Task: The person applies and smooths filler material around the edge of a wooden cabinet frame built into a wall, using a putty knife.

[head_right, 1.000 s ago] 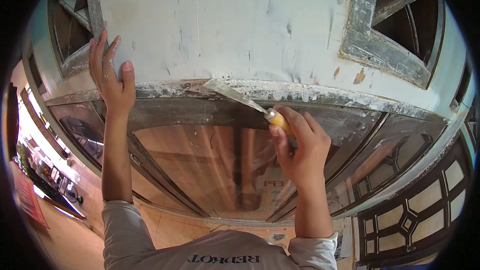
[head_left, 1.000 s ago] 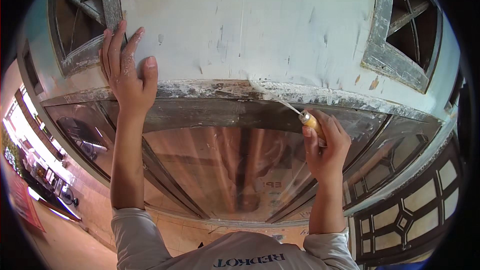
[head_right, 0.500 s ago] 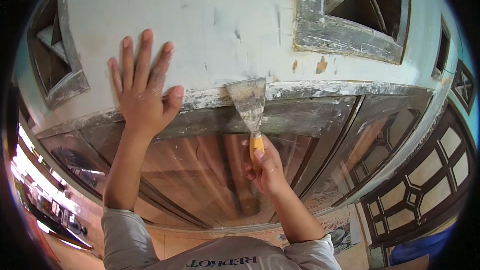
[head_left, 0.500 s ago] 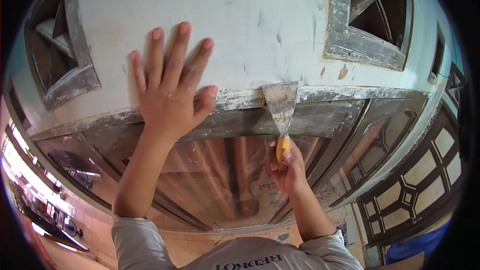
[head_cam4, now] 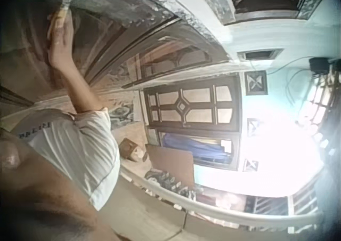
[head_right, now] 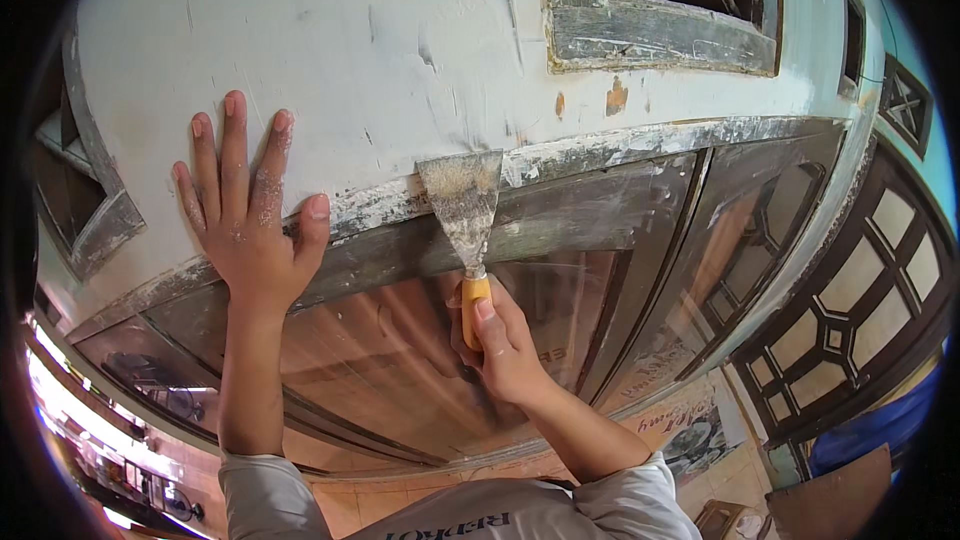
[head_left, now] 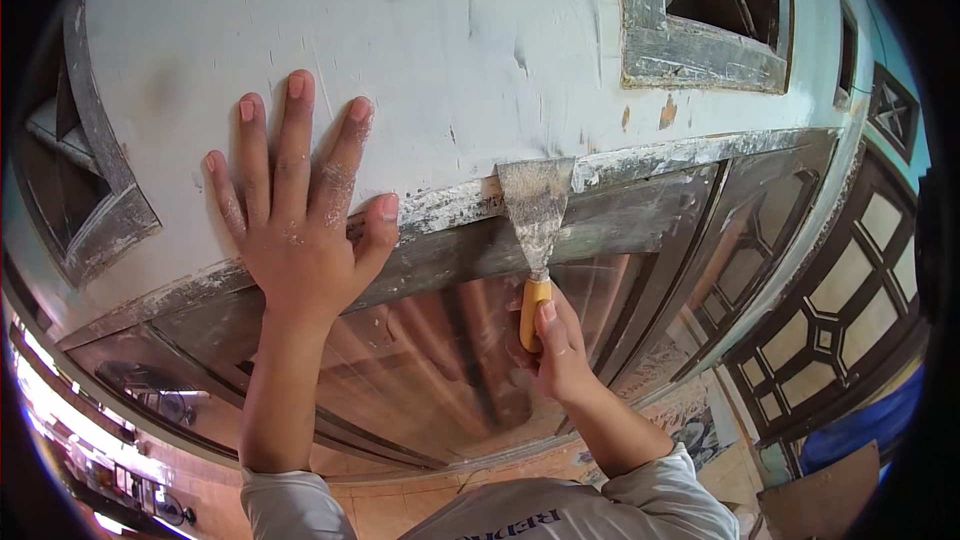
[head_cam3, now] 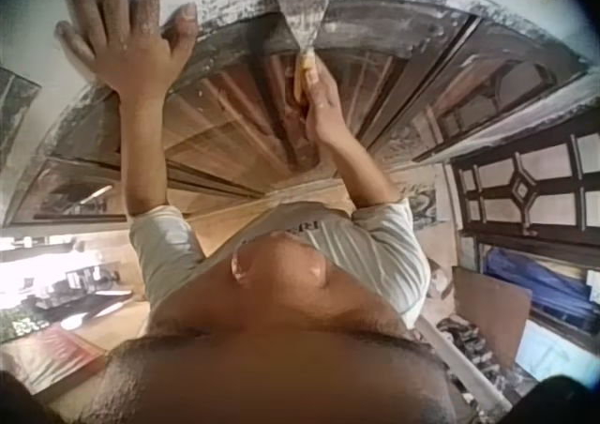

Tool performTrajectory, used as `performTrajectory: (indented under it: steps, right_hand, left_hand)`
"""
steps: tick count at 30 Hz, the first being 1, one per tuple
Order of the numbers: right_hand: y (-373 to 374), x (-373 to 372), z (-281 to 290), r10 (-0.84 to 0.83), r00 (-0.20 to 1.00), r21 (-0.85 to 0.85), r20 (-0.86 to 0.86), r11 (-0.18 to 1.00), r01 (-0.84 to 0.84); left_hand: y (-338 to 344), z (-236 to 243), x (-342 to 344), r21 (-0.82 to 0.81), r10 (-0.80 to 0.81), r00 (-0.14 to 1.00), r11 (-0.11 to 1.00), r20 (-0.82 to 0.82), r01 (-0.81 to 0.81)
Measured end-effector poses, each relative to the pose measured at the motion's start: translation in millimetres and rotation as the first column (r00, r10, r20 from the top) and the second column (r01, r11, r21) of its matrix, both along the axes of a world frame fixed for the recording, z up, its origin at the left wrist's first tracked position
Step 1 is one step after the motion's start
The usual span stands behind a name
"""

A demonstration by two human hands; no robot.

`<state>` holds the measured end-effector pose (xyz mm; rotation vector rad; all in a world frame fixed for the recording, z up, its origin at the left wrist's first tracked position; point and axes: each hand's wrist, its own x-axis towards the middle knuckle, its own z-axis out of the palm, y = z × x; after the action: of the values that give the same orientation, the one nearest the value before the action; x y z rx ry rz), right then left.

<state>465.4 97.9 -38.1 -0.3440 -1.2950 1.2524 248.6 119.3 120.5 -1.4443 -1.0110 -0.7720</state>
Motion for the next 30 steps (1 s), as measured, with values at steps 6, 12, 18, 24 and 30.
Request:
performTrajectory:
  steps: [6, 12, 18, 24, 30]
  right_hand:
    - [4.8, 6.5, 60.5, -0.178, 0.984, -0.034, -0.024, 0.984, 0.177]
    - [9.4, 4.1, 21.8, -0.086, 0.995, -0.05, -0.056, 0.995, 0.084]
    - [5.8, 34.6, 39.5, 0.013, 0.995, -0.106, -0.099, 0.994, -0.023]
    - [-2.7, 53.3, 47.2, -0.121, 0.989, 0.002, -0.09, 0.993, 0.121]
    - [13.5, 64.8, 35.2, -0.102, 0.994, 0.301, -0.037, 0.947, 0.108]
  left_hand:
    - [-3.8, 1.7, -7.1, 0.005, 0.006, 1.0, 1.0, 0.0, -0.006]
    - [-1.2, -0.2, -0.8, -0.01, -0.013, 1.0, 1.0, 0.008, 0.013]
    - [-5.1, -1.4, -7.8, -0.014, -0.05, 0.999, 0.999, 0.004, 0.05]
    - [-16.2, 23.6, 7.8, -0.098, -0.061, 0.998, 0.993, 0.016, 0.063]
    - [-7.8, 97.3, 35.3, -0.047, -0.073, 0.997, 0.996, 0.015, 0.073]
